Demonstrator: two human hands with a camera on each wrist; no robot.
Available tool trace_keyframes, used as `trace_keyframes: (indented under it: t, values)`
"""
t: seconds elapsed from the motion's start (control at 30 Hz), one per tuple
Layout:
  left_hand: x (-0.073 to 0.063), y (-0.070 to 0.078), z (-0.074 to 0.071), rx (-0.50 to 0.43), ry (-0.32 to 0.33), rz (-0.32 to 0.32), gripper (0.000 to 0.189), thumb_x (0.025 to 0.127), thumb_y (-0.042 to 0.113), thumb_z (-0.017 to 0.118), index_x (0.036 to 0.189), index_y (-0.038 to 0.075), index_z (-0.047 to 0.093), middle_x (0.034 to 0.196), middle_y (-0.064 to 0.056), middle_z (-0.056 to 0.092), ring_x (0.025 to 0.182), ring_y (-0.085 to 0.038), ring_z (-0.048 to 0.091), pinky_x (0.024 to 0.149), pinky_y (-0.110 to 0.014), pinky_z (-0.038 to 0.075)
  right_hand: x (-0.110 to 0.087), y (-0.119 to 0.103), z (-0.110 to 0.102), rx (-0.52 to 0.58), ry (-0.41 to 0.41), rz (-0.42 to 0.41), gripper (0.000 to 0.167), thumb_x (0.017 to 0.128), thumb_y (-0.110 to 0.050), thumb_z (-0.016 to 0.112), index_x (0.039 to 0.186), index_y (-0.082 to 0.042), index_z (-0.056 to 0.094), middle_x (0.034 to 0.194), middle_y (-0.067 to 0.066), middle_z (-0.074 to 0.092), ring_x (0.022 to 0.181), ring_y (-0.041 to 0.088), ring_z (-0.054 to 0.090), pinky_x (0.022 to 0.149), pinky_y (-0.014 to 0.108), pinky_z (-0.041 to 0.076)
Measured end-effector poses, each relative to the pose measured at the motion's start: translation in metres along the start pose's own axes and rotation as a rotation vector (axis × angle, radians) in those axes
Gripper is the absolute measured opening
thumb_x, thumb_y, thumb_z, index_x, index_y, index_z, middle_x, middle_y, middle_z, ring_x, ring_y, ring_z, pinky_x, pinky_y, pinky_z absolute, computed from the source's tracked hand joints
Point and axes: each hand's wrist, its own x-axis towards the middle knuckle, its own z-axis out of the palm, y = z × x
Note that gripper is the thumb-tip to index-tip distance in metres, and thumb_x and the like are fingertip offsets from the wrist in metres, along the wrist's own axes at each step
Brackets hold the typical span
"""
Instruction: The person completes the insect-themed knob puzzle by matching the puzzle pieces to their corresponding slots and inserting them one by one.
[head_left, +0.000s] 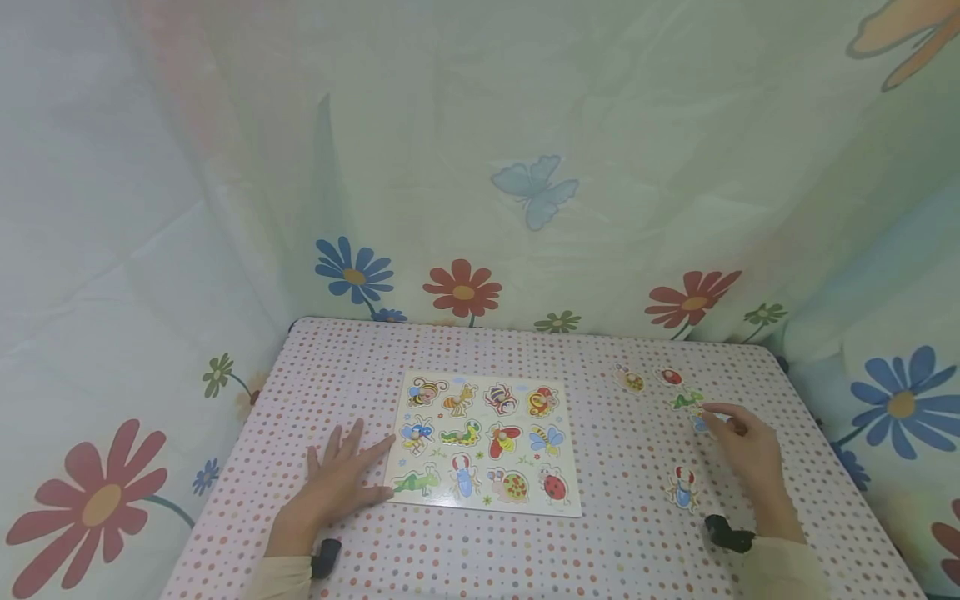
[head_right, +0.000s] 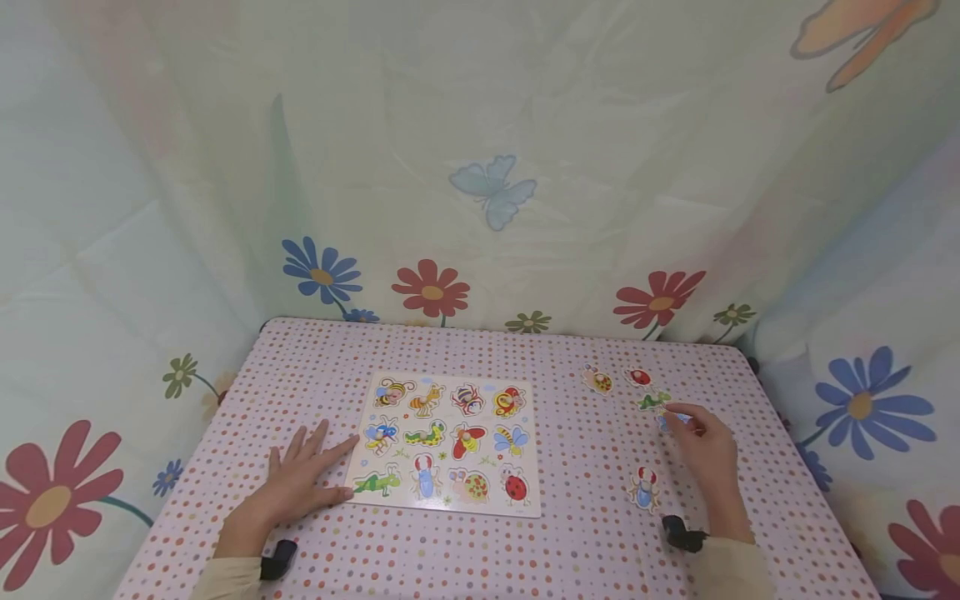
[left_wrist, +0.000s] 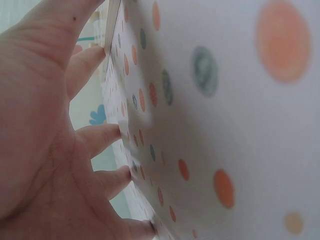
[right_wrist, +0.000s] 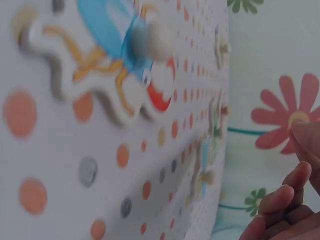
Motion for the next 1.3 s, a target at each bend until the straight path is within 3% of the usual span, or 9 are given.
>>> trace_keyframes:
  t: [0.2,0.43,0.63,0.73,0.97,1.3]
  values:
    - [-0.001,0.001,-0.001,-0.014,-0.009,-0.005,0.082,0.080,0.056,0.075,0.153,0.037,0.042,0.165,-0.018,0.007,0.147,-0.050,-0.003,0.106,-0.077,-0.010,0.013,0.017,-0.003,-0.040,0.018,0.116,0.044,0.102,-0.034,0.055,0.134,-0.005,0.060,0.096,0.010,0.050,0.071,0.021,0.045,0.049,0.032,0.040]
    - [0.000,0.001,-0.001,-0.022,-0.016,-0.007,0.082,0.080,0.057,0.074,0.153,0.037,0.041,0.166,-0.018,0.006,0.148,-0.049,-0.004,0.107,-0.076,-0.010,0.019,0.022,-0.004,-0.035,0.010,0.207,0.043,0.101,-0.030,0.057,0.135,-0.003,0.058,0.087,0.009,0.049,0.061,0.019,0.046,0.044,0.030,0.040]
    - [-0.001,0.001,0.000,-0.022,-0.017,-0.006,0.081,0.081,0.057,0.074,0.153,0.038,0.041,0.166,-0.017,0.005,0.148,-0.048,-0.004,0.107,-0.076,-0.009,0.025,0.036,0.002,-0.019,-0.036,0.255,0.049,0.099,-0.033,0.057,0.137,-0.002,0.055,0.112,0.021,0.055,0.087,0.028,0.051,0.055,0.030,0.040]
    - [-0.001,0.001,0.000,-0.029,-0.013,0.000,0.081,0.081,0.057,0.074,0.153,0.037,0.042,0.165,-0.017,0.005,0.148,-0.049,-0.004,0.107,-0.077,-0.009,0.029,0.046,0.006,-0.008,-0.046,0.281,0.051,0.098,-0.034,0.059,0.137,-0.002,0.055,0.120,0.023,0.056,0.091,0.030,0.052,0.060,0.031,0.041]
    - [-0.001,0.001,0.000,-0.013,-0.002,0.008,0.081,0.081,0.057,0.074,0.152,0.037,0.042,0.165,-0.017,0.006,0.148,-0.049,-0.004,0.107,-0.077,-0.008,0.036,0.055,0.011,-0.016,-0.033,0.272,0.049,0.097,-0.032,0.061,0.134,-0.001,0.058,0.116,0.020,0.058,0.085,0.026,0.052,0.059,0.033,0.045]
    - [0.000,0.001,0.000,-0.018,-0.001,0.012,0.081,0.081,0.056,0.075,0.153,0.037,0.042,0.165,-0.017,0.006,0.148,-0.049,-0.004,0.107,-0.077,-0.009,0.024,0.035,0.004,-0.013,-0.044,0.258,0.044,0.098,-0.025,0.061,0.131,0.003,0.058,0.111,0.022,0.058,0.080,0.025,0.051,0.048,0.023,0.040]
